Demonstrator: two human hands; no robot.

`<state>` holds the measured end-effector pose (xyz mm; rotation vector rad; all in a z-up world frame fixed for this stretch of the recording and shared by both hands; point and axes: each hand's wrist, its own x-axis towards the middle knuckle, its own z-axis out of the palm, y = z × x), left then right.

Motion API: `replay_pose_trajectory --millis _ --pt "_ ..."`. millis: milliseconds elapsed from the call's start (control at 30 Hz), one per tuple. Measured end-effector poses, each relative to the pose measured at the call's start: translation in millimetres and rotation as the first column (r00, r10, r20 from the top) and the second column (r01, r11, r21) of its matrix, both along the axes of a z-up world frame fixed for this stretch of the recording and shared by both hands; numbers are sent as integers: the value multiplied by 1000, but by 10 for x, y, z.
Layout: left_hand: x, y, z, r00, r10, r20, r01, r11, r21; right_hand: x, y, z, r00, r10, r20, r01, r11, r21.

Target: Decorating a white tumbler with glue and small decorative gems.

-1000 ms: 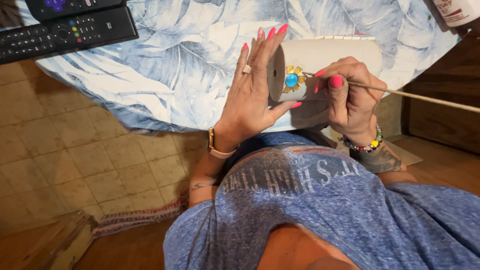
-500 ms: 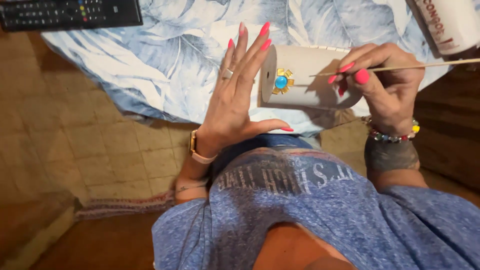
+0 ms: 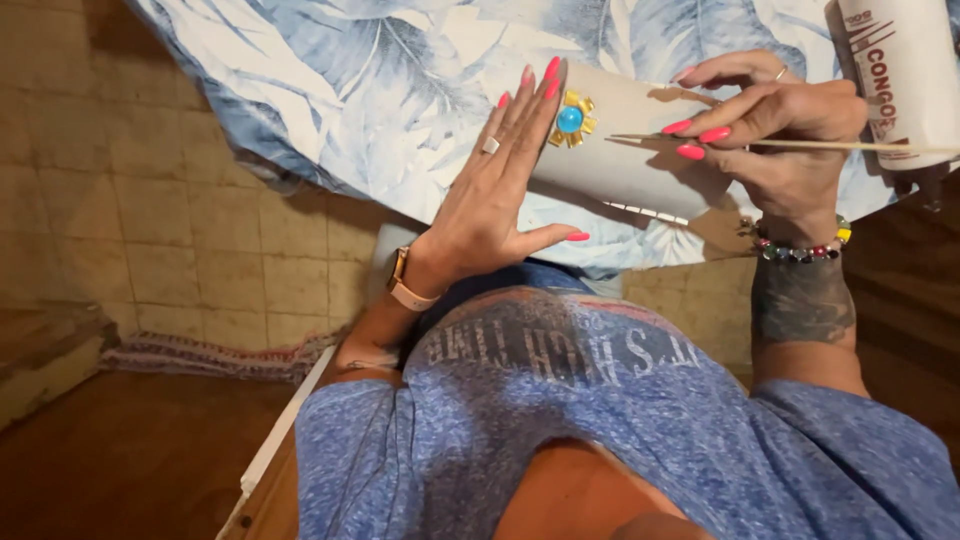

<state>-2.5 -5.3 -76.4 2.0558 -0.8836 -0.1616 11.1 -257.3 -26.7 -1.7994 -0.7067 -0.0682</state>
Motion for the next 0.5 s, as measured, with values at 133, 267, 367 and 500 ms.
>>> replay_pose_trajectory --millis 133,267,367,500 --pt "-45 -49 -29 1000 8 -1 -8 1000 -24 -18 99 107 998 -43 -52 42 999 -30" --pt "-74 -81 -17 999 13 -43 -15 999 -46 -124 40 -16 954 -159 -255 162 987 -11" --pt "-96 -72 -33 1000 17 -9 -17 1000 -23 -27 81 70 991 -53 -123 57 998 30" --pt "-111 -52 -34 1000 13 -7 -13 1000 -19 134 72 189 986 166 18 -164 981 -101"
